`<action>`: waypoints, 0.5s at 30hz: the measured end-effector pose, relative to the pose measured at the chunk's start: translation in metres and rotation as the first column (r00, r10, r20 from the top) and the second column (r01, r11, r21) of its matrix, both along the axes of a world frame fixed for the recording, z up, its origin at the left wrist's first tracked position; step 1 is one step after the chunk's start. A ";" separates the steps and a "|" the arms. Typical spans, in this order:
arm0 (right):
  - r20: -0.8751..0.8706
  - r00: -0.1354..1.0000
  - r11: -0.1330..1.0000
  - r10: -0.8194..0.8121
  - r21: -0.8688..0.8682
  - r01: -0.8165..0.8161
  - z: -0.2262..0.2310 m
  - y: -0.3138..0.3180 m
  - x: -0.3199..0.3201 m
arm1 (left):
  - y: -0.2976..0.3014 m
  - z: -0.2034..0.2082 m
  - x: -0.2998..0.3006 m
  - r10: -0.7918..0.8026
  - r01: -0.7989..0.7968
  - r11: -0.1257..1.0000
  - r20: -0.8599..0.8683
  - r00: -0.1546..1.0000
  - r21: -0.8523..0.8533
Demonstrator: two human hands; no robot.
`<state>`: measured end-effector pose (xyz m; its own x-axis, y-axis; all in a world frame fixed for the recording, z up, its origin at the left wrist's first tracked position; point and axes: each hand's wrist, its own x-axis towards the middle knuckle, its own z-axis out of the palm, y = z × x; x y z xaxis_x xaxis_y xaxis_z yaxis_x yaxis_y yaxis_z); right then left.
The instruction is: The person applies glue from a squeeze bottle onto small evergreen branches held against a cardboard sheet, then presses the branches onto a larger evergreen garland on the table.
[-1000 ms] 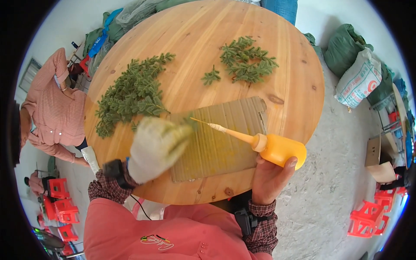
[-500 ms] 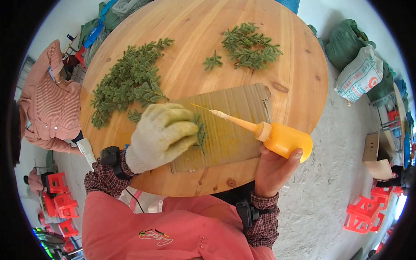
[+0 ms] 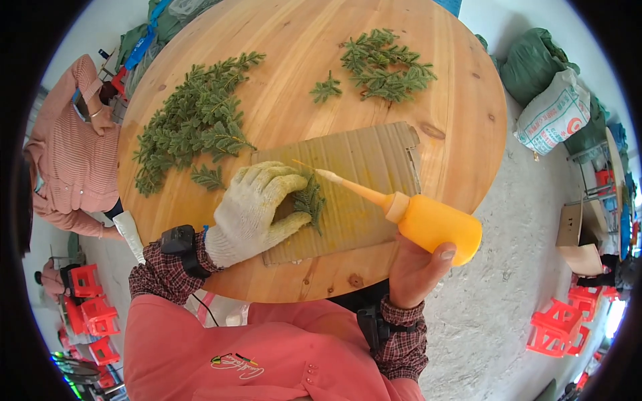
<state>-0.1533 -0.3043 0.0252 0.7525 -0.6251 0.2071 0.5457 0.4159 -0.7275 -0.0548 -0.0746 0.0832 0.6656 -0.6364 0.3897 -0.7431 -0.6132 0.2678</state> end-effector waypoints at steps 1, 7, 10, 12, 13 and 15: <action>-0.020 1.000 1.000 -0.001 -0.027 0.000 -0.001 0.002 -0.004 | 0.001 -0.001 0.001 0.000 0.000 1.000 -0.008 1.000 -0.010; -0.102 0.952 0.909 -0.290 -0.339 0.241 0.001 0.006 -0.030 | 0.002 -0.001 0.005 -0.003 0.002 1.000 -0.035 0.999 -0.011; -0.013 0.901 0.519 -0.434 -0.821 0.238 0.013 -0.003 -0.042 | 0.004 -0.002 0.009 -0.021 0.022 1.000 -0.030 0.999 0.012; -0.037 0.904 0.511 -0.426 -0.835 0.206 0.024 0.003 -0.051 | 0.004 -0.005 0.008 -0.014 0.015 1.000 -0.024 1.000 0.015; -0.062 0.905 0.506 -0.422 -0.844 0.178 0.029 0.008 -0.056 | 0.004 -0.006 0.008 -0.011 0.011 1.000 -0.017 1.000 0.023; -0.088 0.904 0.499 -0.418 -0.854 0.147 0.030 0.015 -0.058 | 0.005 -0.008 0.007 -0.007 0.007 1.000 -0.012 1.000 0.029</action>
